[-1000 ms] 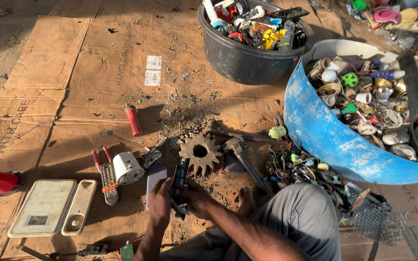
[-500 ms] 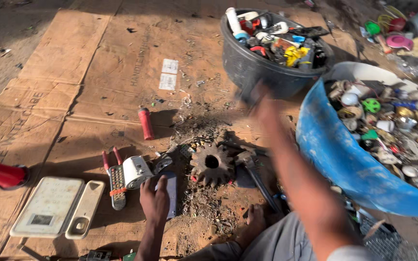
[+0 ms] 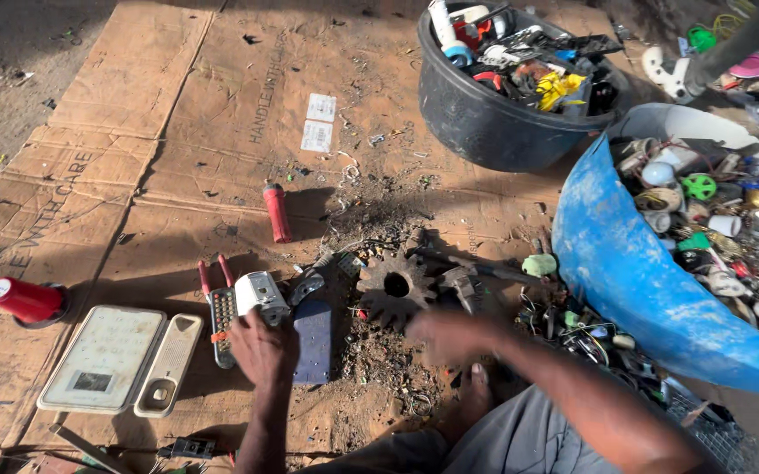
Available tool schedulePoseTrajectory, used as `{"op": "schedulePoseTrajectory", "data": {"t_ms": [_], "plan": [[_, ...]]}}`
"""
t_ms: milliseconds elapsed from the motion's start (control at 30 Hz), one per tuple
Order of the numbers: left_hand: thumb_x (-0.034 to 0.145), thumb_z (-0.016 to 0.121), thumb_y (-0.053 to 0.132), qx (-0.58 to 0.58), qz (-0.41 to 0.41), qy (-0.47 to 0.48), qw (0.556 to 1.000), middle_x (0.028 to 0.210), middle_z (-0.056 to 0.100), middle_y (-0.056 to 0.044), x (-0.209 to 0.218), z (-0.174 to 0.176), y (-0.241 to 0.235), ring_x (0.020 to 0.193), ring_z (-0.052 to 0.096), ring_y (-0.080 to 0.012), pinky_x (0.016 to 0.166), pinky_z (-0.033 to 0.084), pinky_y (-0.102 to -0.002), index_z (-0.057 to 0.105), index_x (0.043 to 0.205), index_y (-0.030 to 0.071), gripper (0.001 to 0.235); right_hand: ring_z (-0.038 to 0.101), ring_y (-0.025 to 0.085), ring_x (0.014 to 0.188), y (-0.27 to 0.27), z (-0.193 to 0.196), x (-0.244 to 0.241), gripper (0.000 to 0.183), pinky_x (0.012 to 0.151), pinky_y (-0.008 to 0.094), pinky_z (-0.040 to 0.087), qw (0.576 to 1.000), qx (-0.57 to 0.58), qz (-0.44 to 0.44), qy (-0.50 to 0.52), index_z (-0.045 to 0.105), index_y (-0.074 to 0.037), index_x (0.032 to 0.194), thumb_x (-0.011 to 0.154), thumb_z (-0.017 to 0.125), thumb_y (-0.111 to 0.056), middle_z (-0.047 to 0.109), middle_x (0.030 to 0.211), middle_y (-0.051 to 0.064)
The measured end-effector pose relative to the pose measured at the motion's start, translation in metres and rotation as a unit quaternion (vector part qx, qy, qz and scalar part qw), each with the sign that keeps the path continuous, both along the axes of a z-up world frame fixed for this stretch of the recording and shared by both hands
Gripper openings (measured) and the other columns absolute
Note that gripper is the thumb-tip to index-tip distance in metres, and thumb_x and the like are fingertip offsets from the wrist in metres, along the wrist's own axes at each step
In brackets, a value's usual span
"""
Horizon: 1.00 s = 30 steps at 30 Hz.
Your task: The person sits on a cardboard sheet outdoors and uses a hammer and pliers to dismantle various electronic components. They break open a black plastic housing, a white plastic device, and a remote control, separating parts and discarding them into a nearby blue barrel.
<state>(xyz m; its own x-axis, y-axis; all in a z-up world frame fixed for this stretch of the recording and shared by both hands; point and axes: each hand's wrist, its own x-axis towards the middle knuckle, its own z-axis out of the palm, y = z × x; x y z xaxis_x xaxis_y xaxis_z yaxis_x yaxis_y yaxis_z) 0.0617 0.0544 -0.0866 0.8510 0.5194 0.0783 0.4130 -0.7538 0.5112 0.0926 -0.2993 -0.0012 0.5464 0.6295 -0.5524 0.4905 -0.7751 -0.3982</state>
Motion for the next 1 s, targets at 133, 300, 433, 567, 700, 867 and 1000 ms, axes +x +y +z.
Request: {"op": "schedulePoseTrajectory", "data": {"t_ms": [133,300,433,567,700,867,1000], "plan": [[0.072,0.073,0.056,0.156,0.009,-0.106,0.982,0.135,0.053,-0.032,-0.002,-0.007,0.019,0.118,0.051,-0.0456,0.09,0.045,-0.054,0.055,0.142,0.011,0.086,0.063,0.035,0.118,0.009,0.025,-0.065,0.071,0.101,0.049,0.053,0.996,0.005,0.062,0.065,0.047,-0.007,0.151,0.091,0.075,-0.033,0.062,0.13,0.023],[0.091,0.059,0.041,0.128,-0.041,-0.07,0.988,0.138,0.062,-0.013,0.002,-0.049,0.03,0.134,0.053,-0.0331,0.114,0.036,-0.052,0.051,0.151,0.015,0.066,0.06,0.034,0.122,0.007,0.0,-0.075,0.067,0.103,0.048,0.049,0.993,0.103,0.021,-0.052,0.055,-0.007,0.147,0.088,0.078,-0.029,0.061,0.134,0.02],[0.105,0.049,0.036,0.096,-0.037,0.022,0.994,0.136,0.065,-0.014,0.007,-0.074,0.046,0.127,0.056,-0.032,0.109,0.04,-0.049,0.052,0.151,0.015,0.05,0.063,0.031,0.113,0.013,-0.037,-0.065,0.067,0.097,0.047,0.052,0.998,0.013,-0.014,-0.057,0.055,-0.009,0.145,0.085,0.078,-0.028,0.062,0.127,0.017],[0.103,0.052,0.03,0.142,-0.041,-0.002,0.989,0.137,0.067,-0.01,0.004,-0.061,0.048,0.135,0.056,-0.0299,0.111,0.043,-0.047,0.054,0.149,0.019,0.048,0.064,0.032,0.111,0.011,-0.046,-0.06,0.065,0.098,0.047,0.052,0.991,0.071,0.017,-0.113,0.061,-0.007,0.141,0.083,0.082,-0.028,0.065,0.12,0.018],[0.099,0.057,0.04,0.143,-0.085,0.058,0.984,0.151,0.05,-0.019,-0.014,-0.029,0.02,0.135,0.053,-0.0348,0.11,0.044,-0.049,0.038,0.156,0.018,0.064,0.067,0.031,0.108,0.005,-0.042,-0.07,0.063,0.098,0.047,0.052,0.993,0.002,0.013,-0.115,0.062,-0.009,0.142,0.084,0.079,-0.03,0.068,0.117,0.018],[0.087,0.063,0.051,0.178,-0.16,0.062,0.969,0.162,0.021,-0.028,-0.019,0.004,0.006,0.141,0.038,-0.0399,0.108,0.041,-0.052,0.022,0.16,0.026,0.087,0.064,0.032,0.111,0.0,-0.035,-0.082,0.068,0.1,0.047,0.05,0.992,0.075,0.008,-0.099,0.06,-0.005,0.14,0.082,0.083,-0.035,0.066,0.12,0.019],[0.09,0.065,0.054,0.176,-0.201,0.034,0.963,0.158,0.03,-0.03,-0.014,0.008,0.0,0.141,0.041,-0.0403,0.11,0.044,-0.049,0.032,0.155,0.018,0.082,0.064,0.032,0.113,0.007,-0.035,-0.093,0.066,0.099,0.048,0.052,0.992,0.093,0.001,-0.087,0.058,-0.003,0.143,0.088,0.079,-0.032,0.065,0.123,0.02]]}}
